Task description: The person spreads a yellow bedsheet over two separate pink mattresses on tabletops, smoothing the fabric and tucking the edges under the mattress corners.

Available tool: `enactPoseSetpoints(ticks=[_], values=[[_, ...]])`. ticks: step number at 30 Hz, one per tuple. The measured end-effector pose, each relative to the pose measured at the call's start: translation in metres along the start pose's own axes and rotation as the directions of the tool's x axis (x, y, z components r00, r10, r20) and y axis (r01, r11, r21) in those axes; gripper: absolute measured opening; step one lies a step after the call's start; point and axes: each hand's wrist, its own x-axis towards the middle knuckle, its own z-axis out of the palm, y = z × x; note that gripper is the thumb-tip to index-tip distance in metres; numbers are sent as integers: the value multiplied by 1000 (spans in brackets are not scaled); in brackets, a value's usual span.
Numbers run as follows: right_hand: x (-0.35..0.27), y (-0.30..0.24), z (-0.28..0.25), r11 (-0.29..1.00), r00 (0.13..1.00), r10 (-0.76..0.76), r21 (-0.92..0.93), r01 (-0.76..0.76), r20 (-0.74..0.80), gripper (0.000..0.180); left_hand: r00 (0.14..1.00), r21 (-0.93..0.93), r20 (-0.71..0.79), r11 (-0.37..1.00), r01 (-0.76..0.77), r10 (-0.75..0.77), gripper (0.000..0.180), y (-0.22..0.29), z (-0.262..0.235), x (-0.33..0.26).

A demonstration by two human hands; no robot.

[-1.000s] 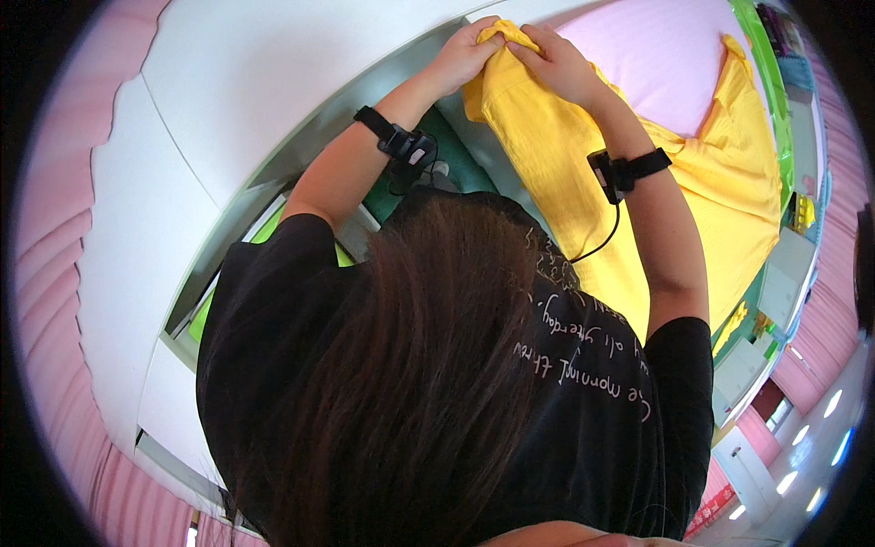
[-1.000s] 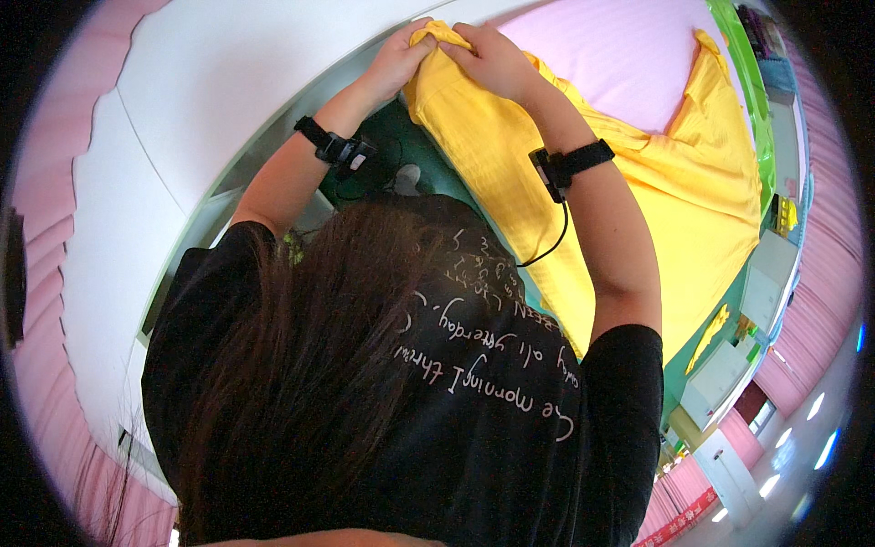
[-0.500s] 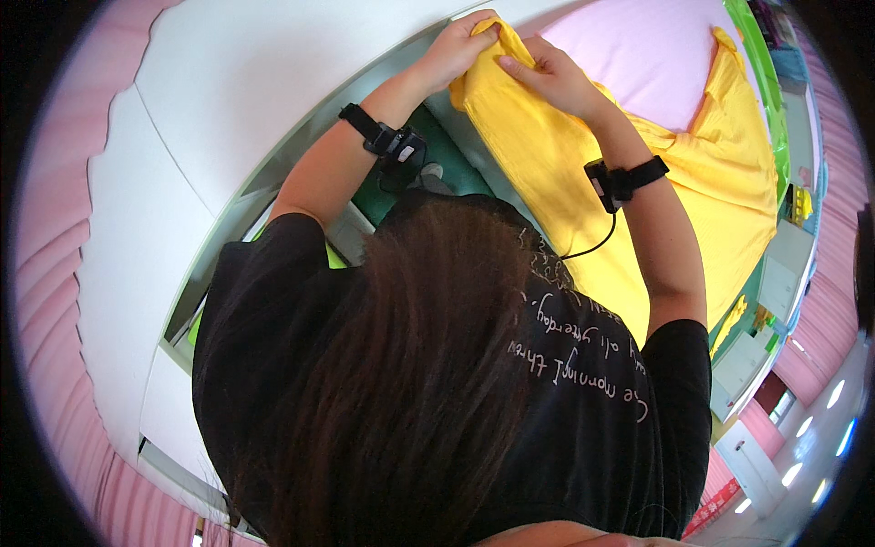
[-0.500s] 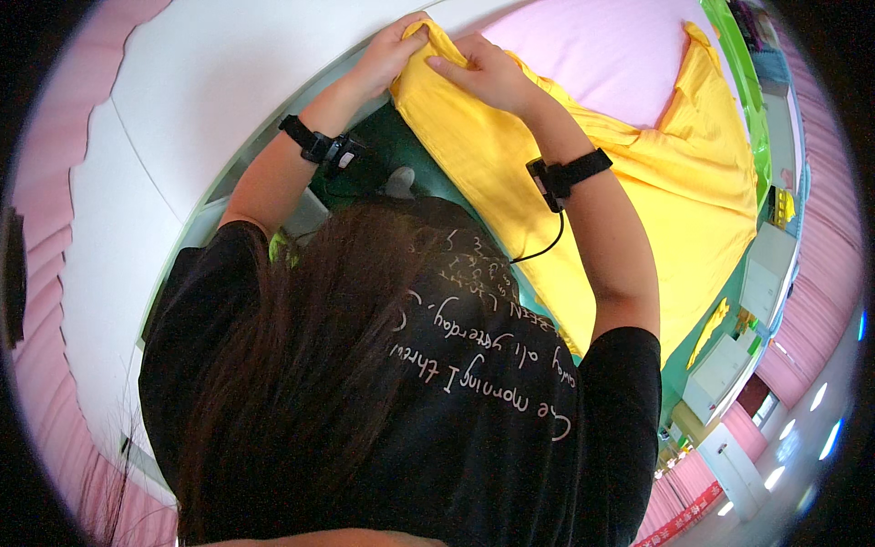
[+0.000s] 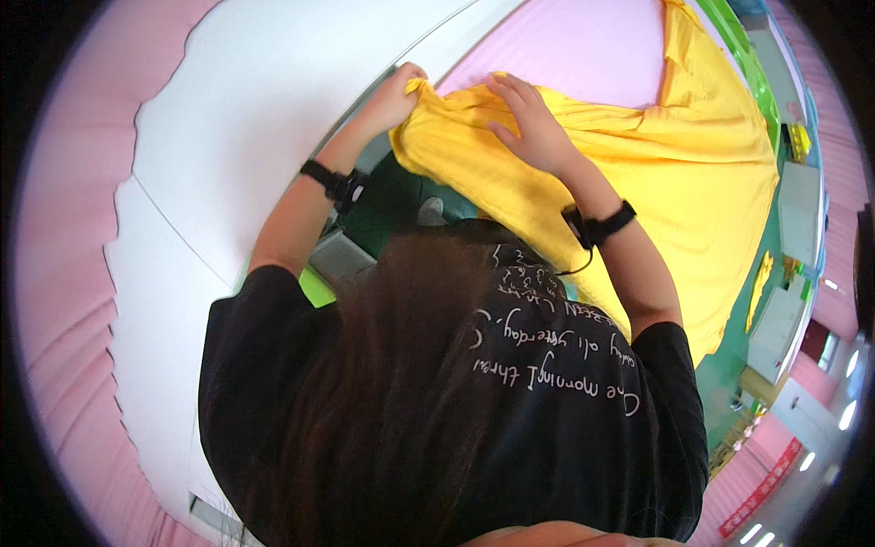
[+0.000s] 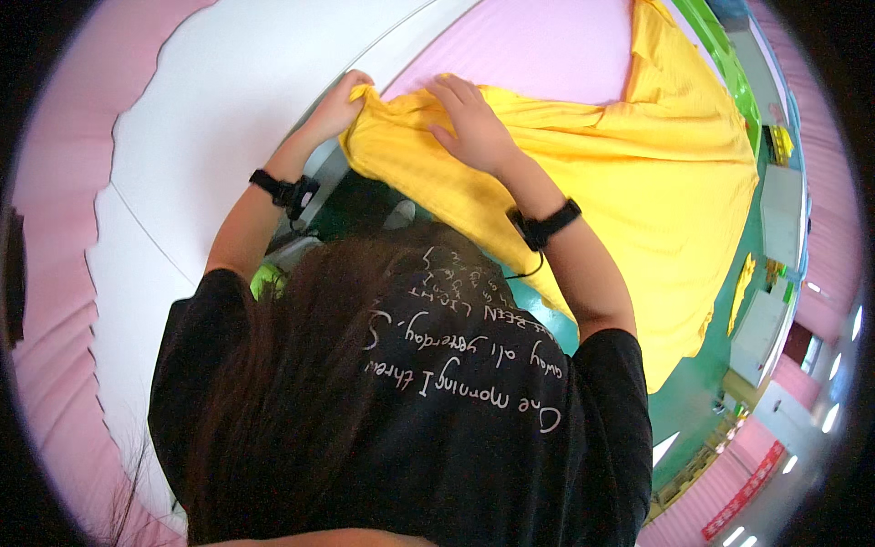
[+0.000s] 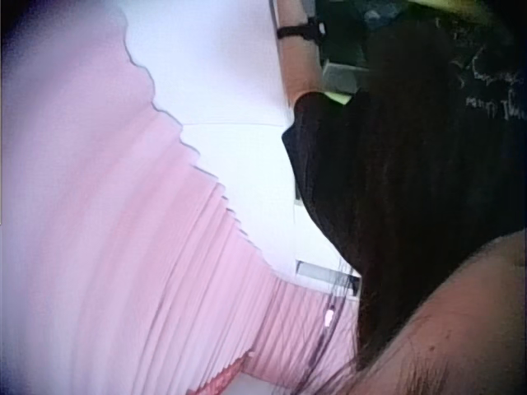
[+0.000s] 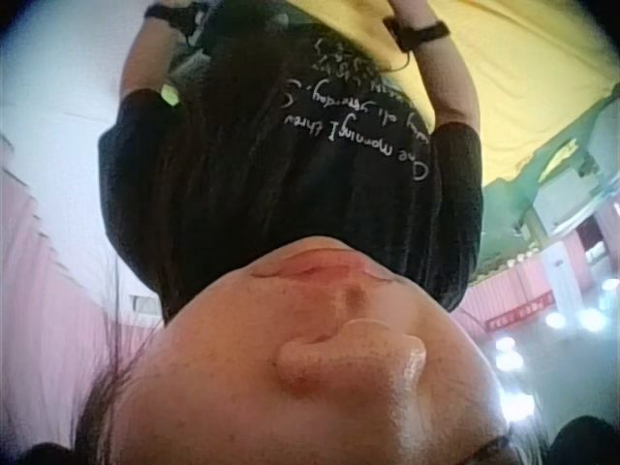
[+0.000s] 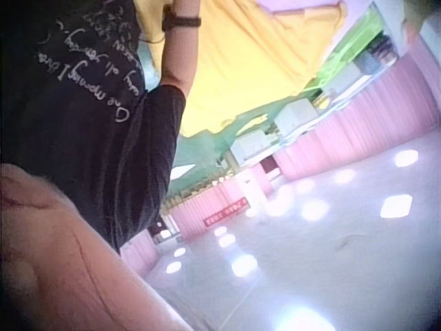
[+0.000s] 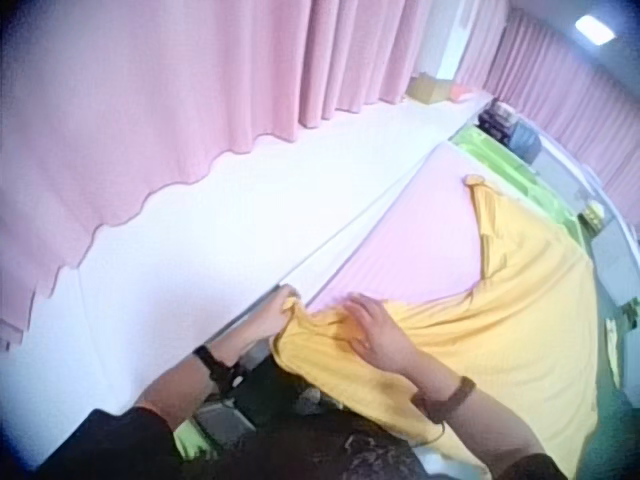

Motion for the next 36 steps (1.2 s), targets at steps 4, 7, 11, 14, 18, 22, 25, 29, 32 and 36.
enactPoseSetpoints(ticks=[4,7,11,14,18,22,25,29,32,36], values=[[-75,11,-31,978,981,194,-80,-193,6,43,993,-158,19,981,-116,120,36,12,-17,8],[-148,24,-43,910,920,380,-140,-390,-96,37,974,-49,102,979,-199,203,41,41,-20,23],[-259,17,-40,683,696,633,-180,-708,-339,33,937,133,225,945,-300,266,44,37,15,46],[-322,-17,-33,304,359,719,-196,-932,-595,39,941,297,208,900,-320,266,59,43,32,50],[-391,-55,-5,-14,-43,612,43,-999,-790,50,968,249,106,937,-247,227,66,55,35,77],[-408,-116,13,-163,-619,599,680,-715,-507,61,995,246,67,965,-85,71,63,63,2,67],[-400,-129,2,-85,-580,813,978,-191,-43,53,986,343,166,936,-75,18,54,80,-10,72],[-387,-126,-5,63,-473,869,981,-182,-143,35,941,298,303,953,55,-149,45,91,-19,75],[-388,-122,0,41,-485,854,953,-301,-190,34,939,268,323,963,29,-118,43,74,-20,80],[-393,-104,-1,107,-455,828,889,-445,-327,34,928,143,365,990,20,-71,40,74,-14,76]])
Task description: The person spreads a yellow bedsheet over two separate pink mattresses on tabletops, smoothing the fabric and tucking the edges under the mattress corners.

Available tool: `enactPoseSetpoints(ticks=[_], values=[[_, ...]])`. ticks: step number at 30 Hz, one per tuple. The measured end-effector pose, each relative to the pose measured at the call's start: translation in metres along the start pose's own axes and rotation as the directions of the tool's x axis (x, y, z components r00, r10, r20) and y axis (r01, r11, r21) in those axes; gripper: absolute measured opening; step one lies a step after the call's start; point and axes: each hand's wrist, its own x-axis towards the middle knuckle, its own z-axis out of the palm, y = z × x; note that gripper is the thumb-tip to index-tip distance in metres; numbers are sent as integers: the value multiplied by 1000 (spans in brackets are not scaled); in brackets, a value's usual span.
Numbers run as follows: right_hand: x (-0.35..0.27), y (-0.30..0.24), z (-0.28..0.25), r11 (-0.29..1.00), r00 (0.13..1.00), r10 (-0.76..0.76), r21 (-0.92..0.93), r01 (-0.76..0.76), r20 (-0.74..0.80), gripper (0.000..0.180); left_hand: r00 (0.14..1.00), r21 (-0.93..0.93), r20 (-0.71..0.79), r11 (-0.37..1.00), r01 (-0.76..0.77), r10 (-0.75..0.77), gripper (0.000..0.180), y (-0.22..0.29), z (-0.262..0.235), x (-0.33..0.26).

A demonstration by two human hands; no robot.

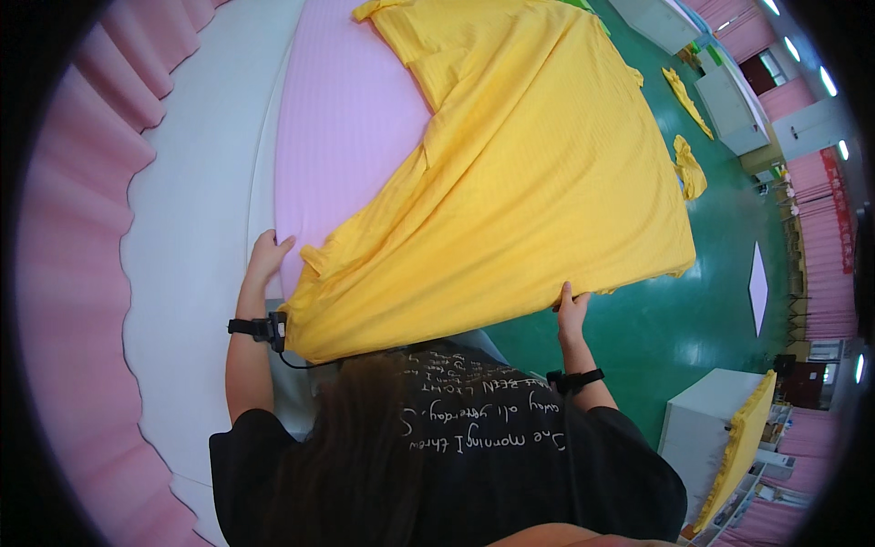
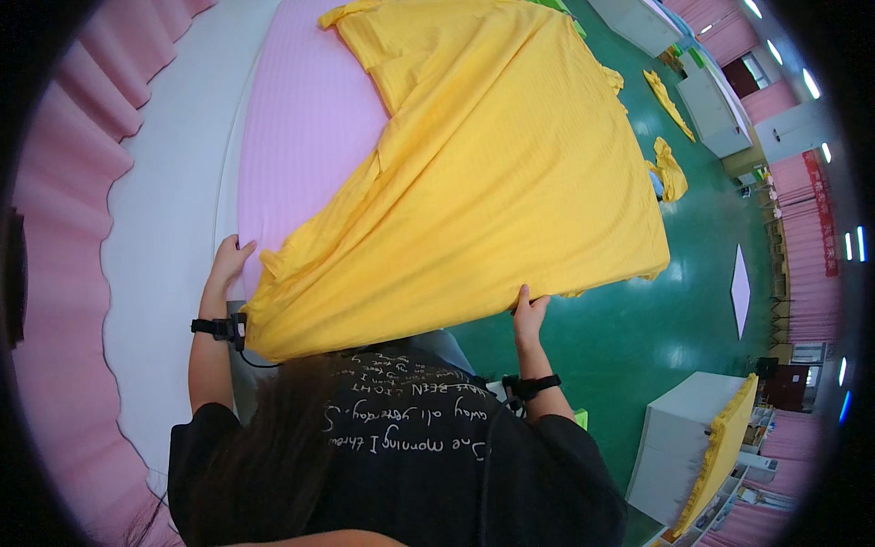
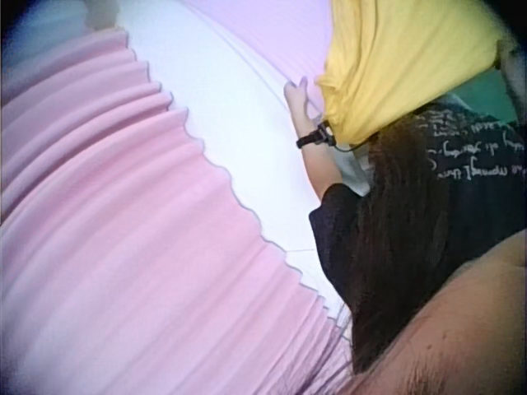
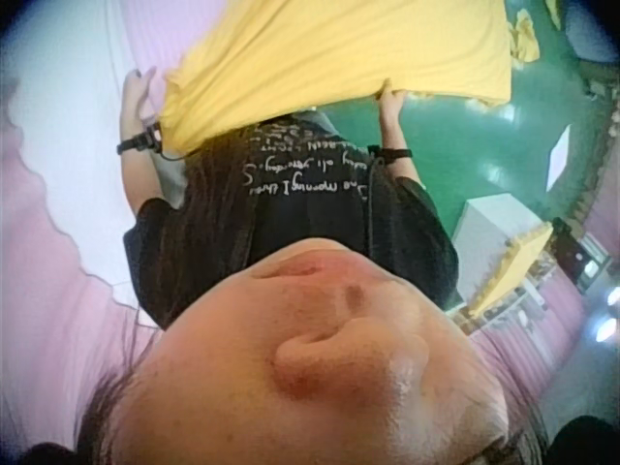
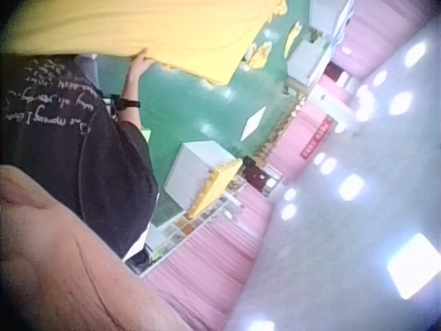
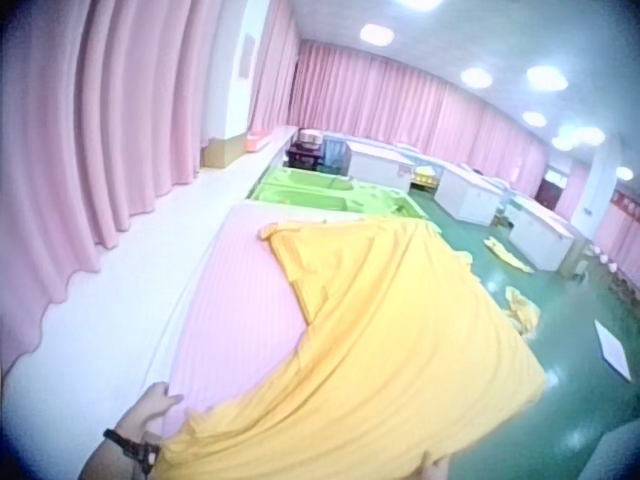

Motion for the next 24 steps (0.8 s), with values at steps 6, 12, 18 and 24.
enactPoseSetpoints(ticks=[6,12,18,24], values=[[65,-12,4,981,986,-159,-120,154,-39,34,1000,-88,-8,996,-1,1,37,-15,23,-5],[119,-47,58,952,961,-270,-167,257,-57,26,997,-42,-43,997,66,-67,34,-28,25,-17],[231,-44,84,939,965,-260,-239,246,-29,32,997,2,48,998,56,-56,25,-15,39,-18],[199,-54,136,834,895,-437,-416,363,-95,37,984,18,163,997,74,-76,25,-32,47,-12]])
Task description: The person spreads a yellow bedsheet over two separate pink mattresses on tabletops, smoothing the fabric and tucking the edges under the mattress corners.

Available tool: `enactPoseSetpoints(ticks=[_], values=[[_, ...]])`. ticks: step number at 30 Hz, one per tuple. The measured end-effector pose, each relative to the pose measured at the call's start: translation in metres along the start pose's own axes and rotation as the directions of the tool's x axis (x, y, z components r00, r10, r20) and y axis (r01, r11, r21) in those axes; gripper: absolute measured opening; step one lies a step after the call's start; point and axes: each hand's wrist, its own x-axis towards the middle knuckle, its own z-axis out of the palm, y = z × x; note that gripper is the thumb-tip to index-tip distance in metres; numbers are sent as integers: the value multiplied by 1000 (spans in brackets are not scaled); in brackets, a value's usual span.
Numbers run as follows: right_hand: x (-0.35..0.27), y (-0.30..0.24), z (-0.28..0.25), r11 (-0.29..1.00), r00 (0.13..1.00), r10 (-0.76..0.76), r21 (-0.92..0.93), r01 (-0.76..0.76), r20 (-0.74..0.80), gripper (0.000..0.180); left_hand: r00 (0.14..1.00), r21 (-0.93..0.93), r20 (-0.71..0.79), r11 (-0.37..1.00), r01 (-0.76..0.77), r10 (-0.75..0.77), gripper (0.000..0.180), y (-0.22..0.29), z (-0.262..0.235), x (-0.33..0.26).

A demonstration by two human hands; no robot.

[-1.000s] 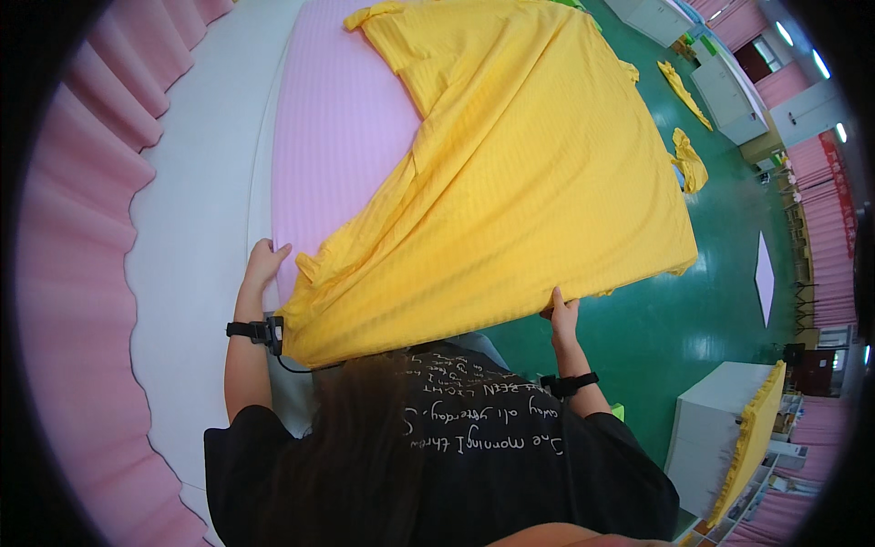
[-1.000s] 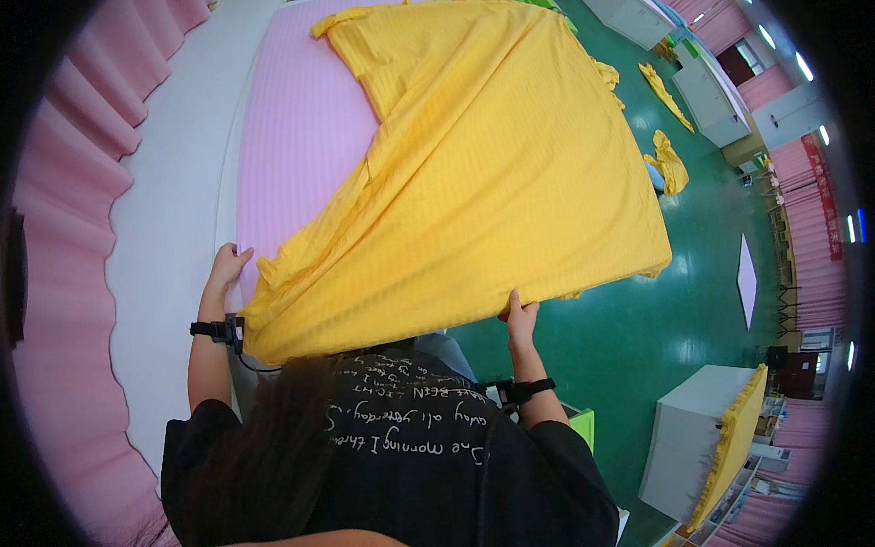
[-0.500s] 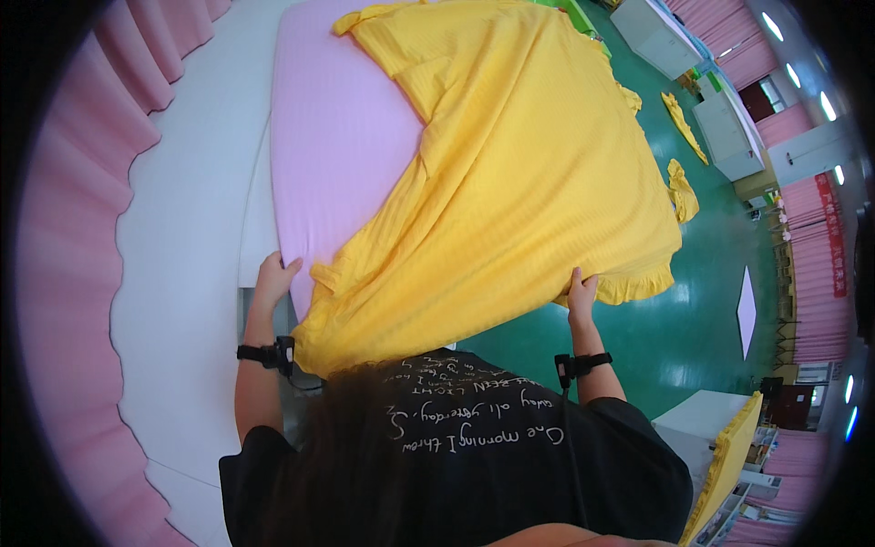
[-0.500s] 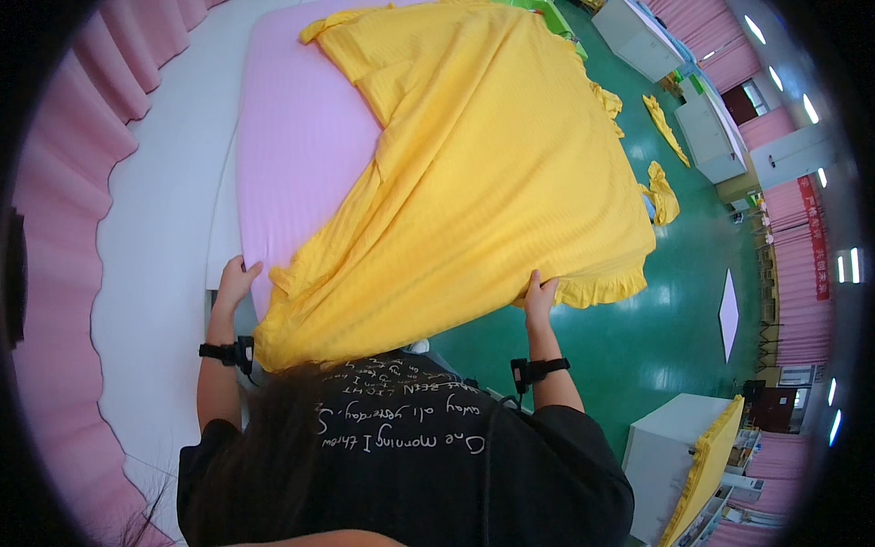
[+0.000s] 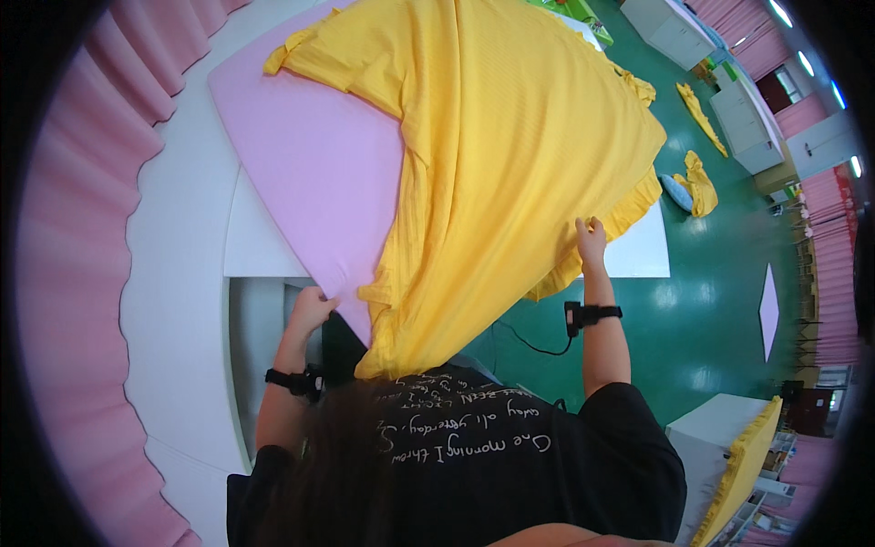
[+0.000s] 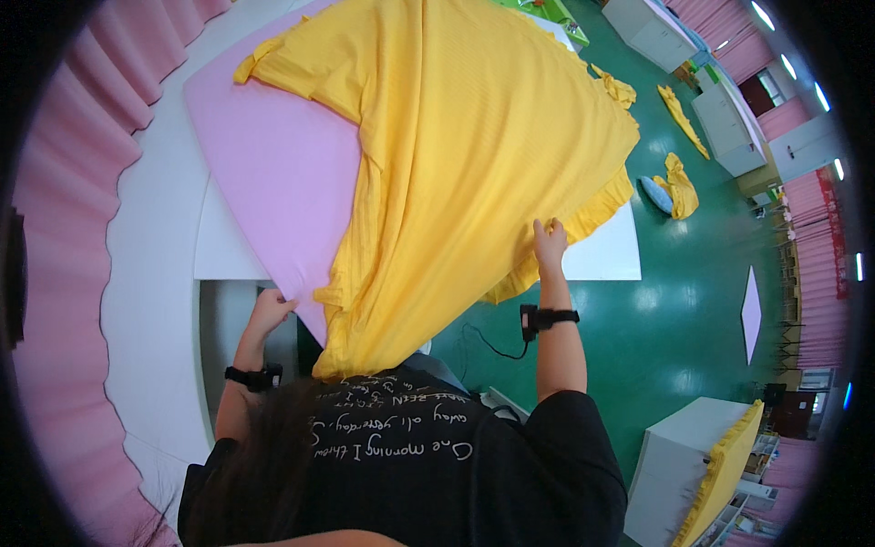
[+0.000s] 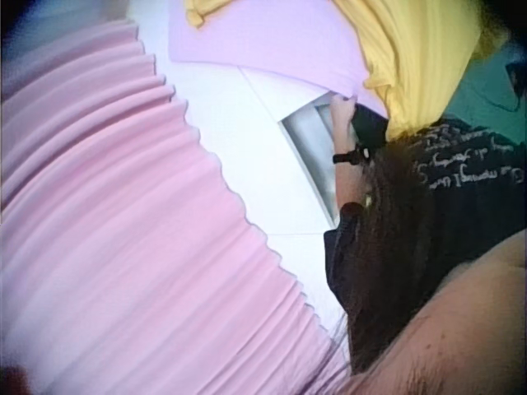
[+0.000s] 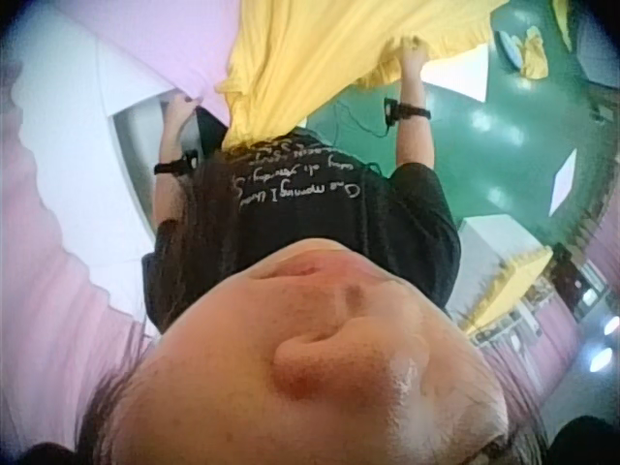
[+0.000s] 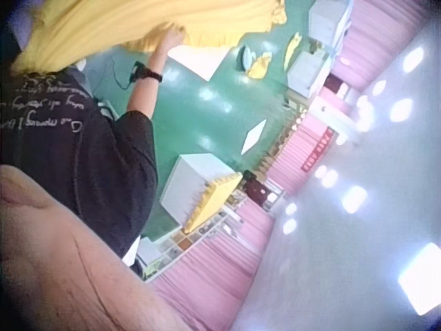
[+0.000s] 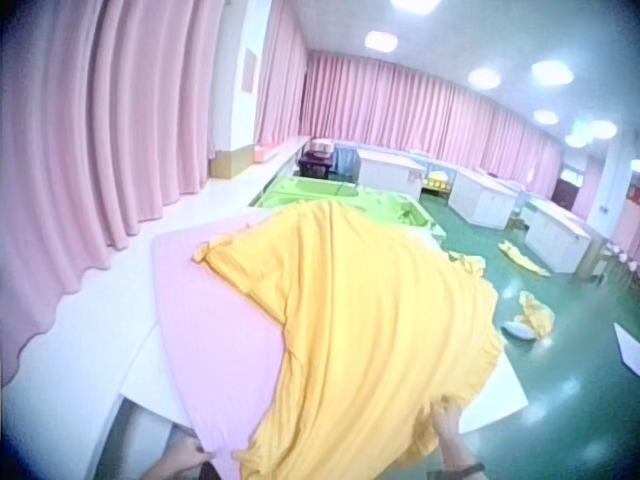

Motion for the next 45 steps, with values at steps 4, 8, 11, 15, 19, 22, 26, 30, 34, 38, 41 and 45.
enactPoseSetpoints(ticks=[4,8,11,15,19,22,26,30,34,38,41,45], values=[[-85,0,-42,986,968,62,138,-97,244,27,991,-28,84,993,110,-108,24,33,10,-2],[-165,-17,-78,925,742,306,-1,-381,596,45,964,-171,189,960,220,-187,20,45,23,-3],[-196,-25,-84,882,444,304,-72,-467,843,45,943,-214,278,945,248,-185,20,43,41,3],[-224,-34,-67,844,212,127,6,-536,969,48,919,-326,361,902,283,-158,23,31,83,19],[-211,29,-59,773,414,136,165,-613,900,40,860,-322,510,923,211,-19,32,47,160,38],[-196,65,-70,655,550,196,309,-690,812,32,736,-217,677,960,178,16,36,71,184,41],[-173,130,-76,650,747,295,448,-614,596,27,652,-167,741,985,-50,159,33,84,170,62],[-128,166,-100,770,787,510,223,-597,347,38,772,-264,589,960,-95,239,29,92,121,96],[-101,213,-131,718,799,599,406,-565,52,46,907,-373,351,923,-92,232,24,96,61,129],[-126,208,-144,571,688,723,514,-640,54,45,986,-301,107,949,-91,129,22,74,14,176],[-150,196,-140,456,640,749,568,-685,171,46,936,-95,-167,940,-329,310,33,63,-9,231],[-195,162,-112,169,515,796,701,-693,317,48,903,107,-403,988,-116,150,62,71,-50,300]])
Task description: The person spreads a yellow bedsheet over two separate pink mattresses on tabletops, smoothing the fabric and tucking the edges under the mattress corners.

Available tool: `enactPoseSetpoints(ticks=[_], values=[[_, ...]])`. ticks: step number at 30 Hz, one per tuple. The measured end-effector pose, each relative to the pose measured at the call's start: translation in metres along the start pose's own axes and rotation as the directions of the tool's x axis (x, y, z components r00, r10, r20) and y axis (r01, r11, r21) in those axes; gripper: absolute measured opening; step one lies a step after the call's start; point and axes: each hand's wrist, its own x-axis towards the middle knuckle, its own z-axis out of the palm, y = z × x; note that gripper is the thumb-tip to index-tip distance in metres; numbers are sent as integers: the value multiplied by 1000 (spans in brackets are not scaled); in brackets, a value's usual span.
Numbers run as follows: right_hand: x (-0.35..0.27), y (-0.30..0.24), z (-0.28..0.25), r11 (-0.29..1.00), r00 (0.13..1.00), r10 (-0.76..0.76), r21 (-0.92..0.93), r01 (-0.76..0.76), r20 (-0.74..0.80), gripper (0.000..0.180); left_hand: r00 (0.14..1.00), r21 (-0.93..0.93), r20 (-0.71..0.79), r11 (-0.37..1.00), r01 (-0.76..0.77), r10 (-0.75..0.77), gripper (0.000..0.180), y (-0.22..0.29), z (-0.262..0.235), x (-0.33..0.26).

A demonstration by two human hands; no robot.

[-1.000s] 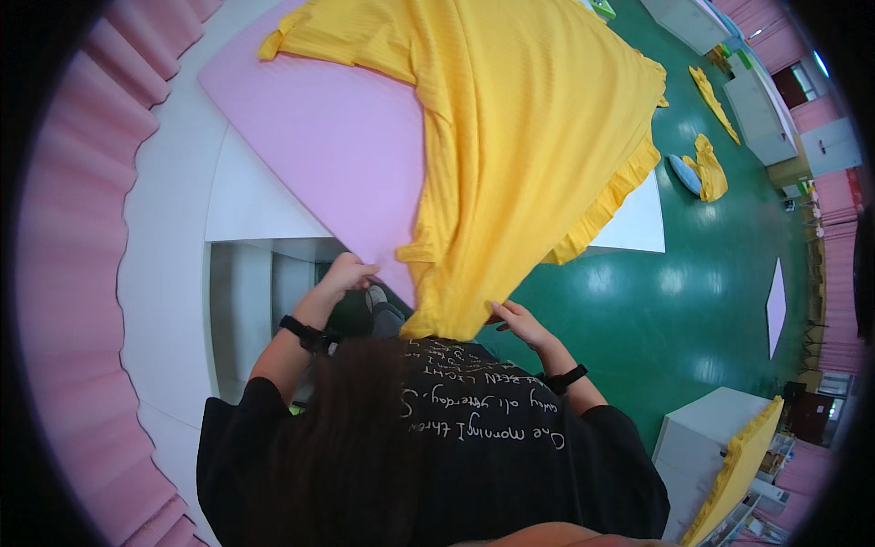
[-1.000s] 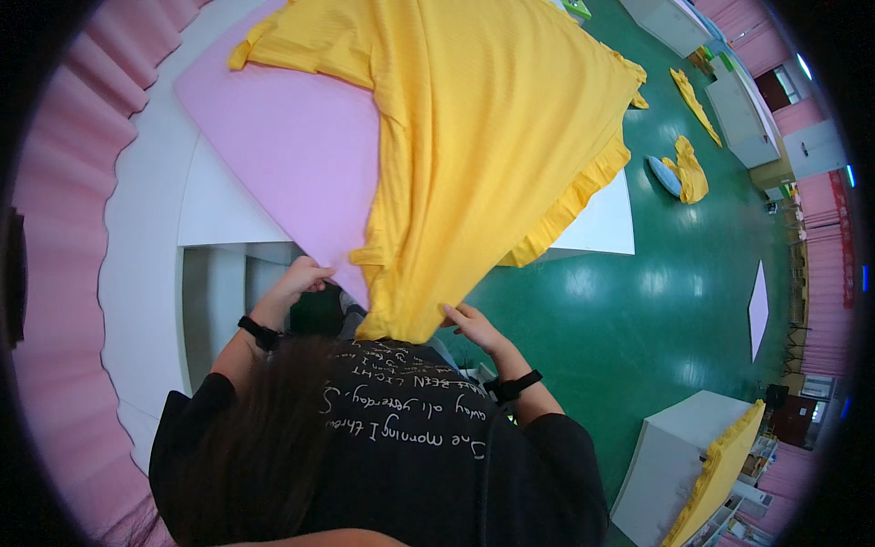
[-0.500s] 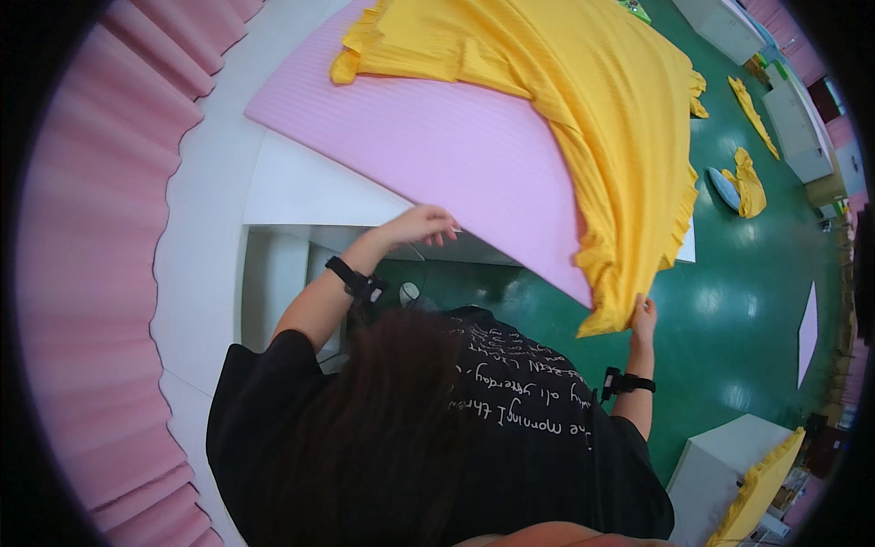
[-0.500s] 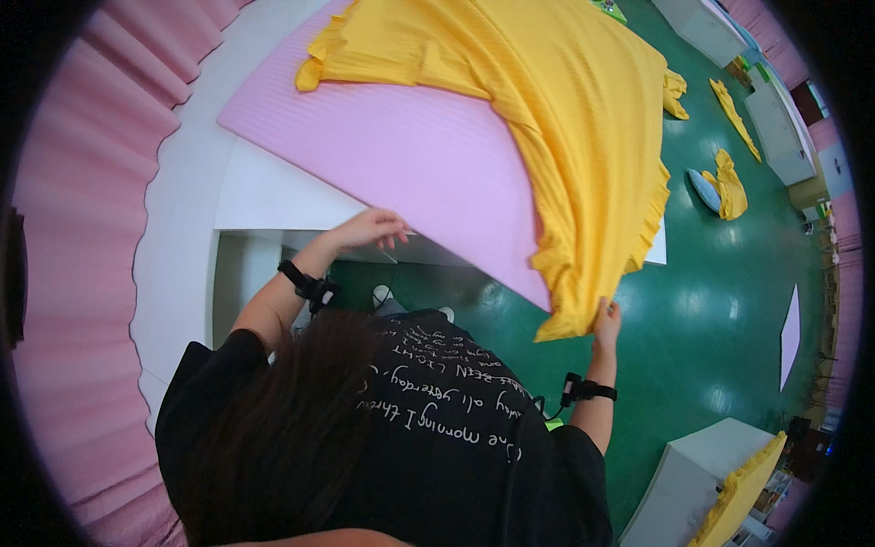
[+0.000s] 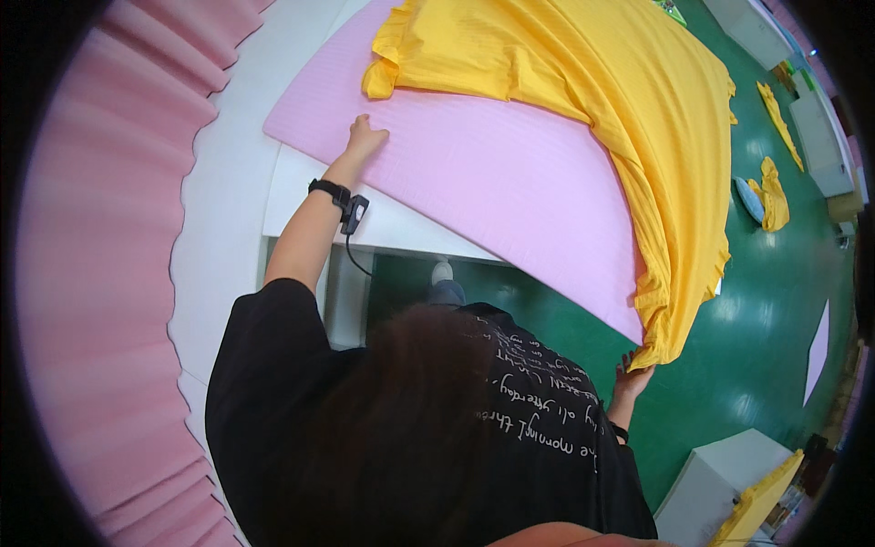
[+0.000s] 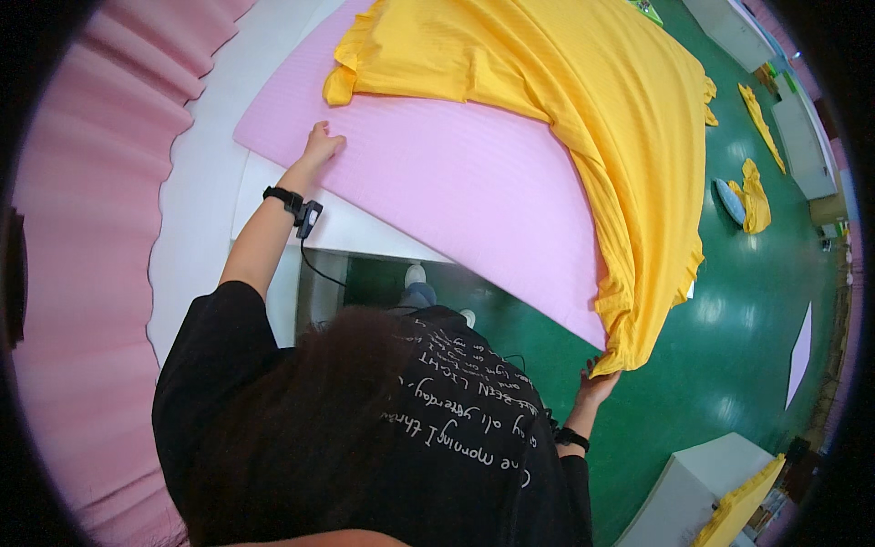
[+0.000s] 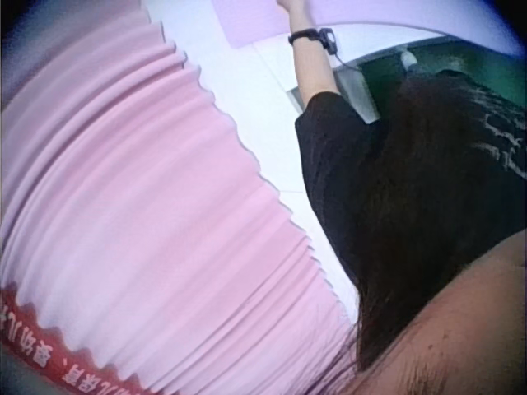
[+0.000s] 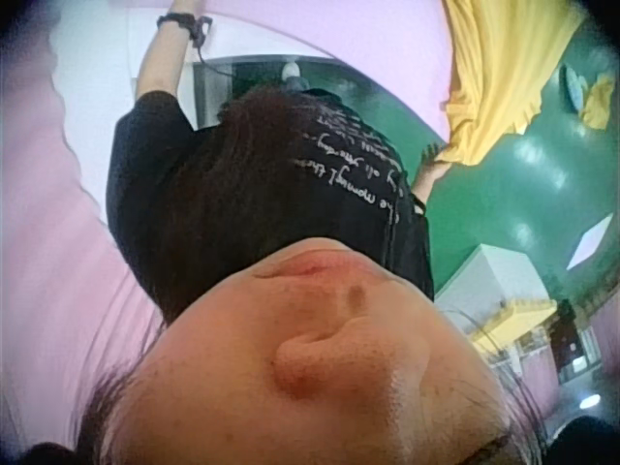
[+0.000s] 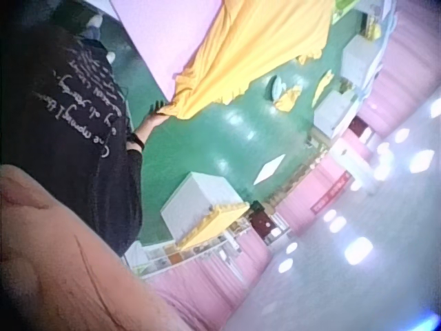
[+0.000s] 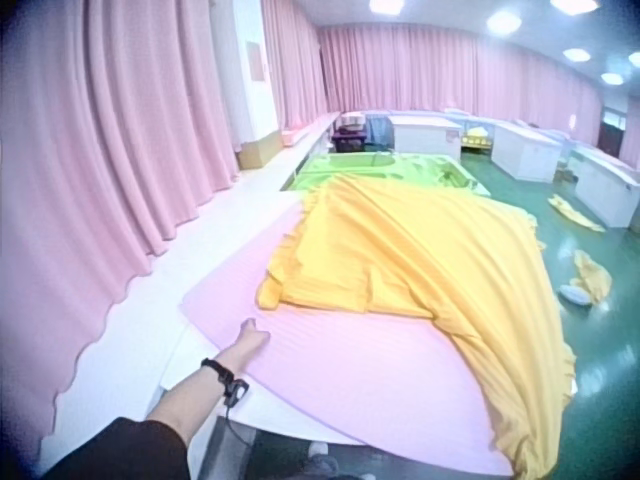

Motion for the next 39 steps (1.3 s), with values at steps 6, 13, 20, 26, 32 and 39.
enactPoseSetpoints(ticks=[6,13,20,26,32,39], values=[[-74,31,63,991,921,134,-26,-133,365,48,960,97,-277,993,69,-39,80,17,14,53],[-83,34,132,986,919,93,94,-139,384,37,964,-231,-241,958,-168,111,41,23,26,82],[-71,42,134,991,967,-50,131,17,249,31,965,-658,-246,747,-99,-89,24,-7,-32,85],[-18,48,122,980,982,-168,117,158,81,33,938,-898,-290,392,-198,-191,30,-67,-136,42],[25,12,119,988,988,-152,-10,152,-7,31,969,-909,-155,413,-64,-192,32,-186,-243,-10],[52,3,134,998,987,-70,10,70,146,18,940,-816,239,476,330,-242,42,-230,-266,-59]])
